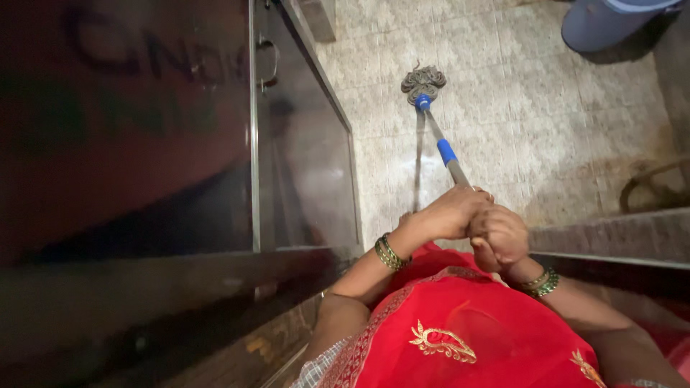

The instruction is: The person mops a tiled bathroom floor using a blue-handled string mop. They move the mop back and forth across the floor surface, covering the area near a glass shower door and a white bucket.

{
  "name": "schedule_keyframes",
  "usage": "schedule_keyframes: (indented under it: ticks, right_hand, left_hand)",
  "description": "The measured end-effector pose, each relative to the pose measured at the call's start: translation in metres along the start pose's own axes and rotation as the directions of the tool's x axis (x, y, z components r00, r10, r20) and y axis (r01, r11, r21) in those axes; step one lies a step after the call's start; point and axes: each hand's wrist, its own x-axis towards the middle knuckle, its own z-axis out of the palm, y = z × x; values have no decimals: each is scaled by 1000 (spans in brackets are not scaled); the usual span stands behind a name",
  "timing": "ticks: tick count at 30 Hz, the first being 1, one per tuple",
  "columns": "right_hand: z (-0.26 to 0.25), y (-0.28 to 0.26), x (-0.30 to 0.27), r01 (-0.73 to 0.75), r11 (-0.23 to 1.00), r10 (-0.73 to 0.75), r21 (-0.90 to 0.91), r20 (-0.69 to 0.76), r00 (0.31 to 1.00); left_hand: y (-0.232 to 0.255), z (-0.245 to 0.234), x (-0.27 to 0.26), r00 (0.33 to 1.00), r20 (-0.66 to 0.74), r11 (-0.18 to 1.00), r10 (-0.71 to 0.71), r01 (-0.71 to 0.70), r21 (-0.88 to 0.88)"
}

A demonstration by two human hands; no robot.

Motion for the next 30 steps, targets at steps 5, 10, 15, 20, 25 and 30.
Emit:
schedule_keyframes:
  ticks: [5, 10, 15, 20, 25, 30]
  right_hand:
    - [22, 68, 25, -58, 998, 58, 5, -128, 990]
    - [35, 144, 45, -195, 975, 208, 102, -128, 970]
    - [46, 224, 31, -283, 958, 287, 50, -139, 948]
    - [67, 273, -8, -358, 933, 352, -33, -122, 928]
    - [80, 253, -56, -411, 899, 394, -150, -134, 909]
    - [68, 202, -88, -543, 836, 519, -79, -211, 828]
  left_hand:
    - [-75, -29, 47, 987, -48, 988, 153, -152, 8]
    - [-157, -52, 99, 983, -69, 984, 168, -171, -43]
    - [-233, -47, 140, 976, -98, 977, 192, -181, 116]
    - [-285, -27, 147, 993, -77, 989, 88, -78, 124]
    - [-280, 18, 117, 990, -126, 996, 65, -56, 73]
    - [-239, 46, 99, 997, -60, 996, 55, -51, 68]
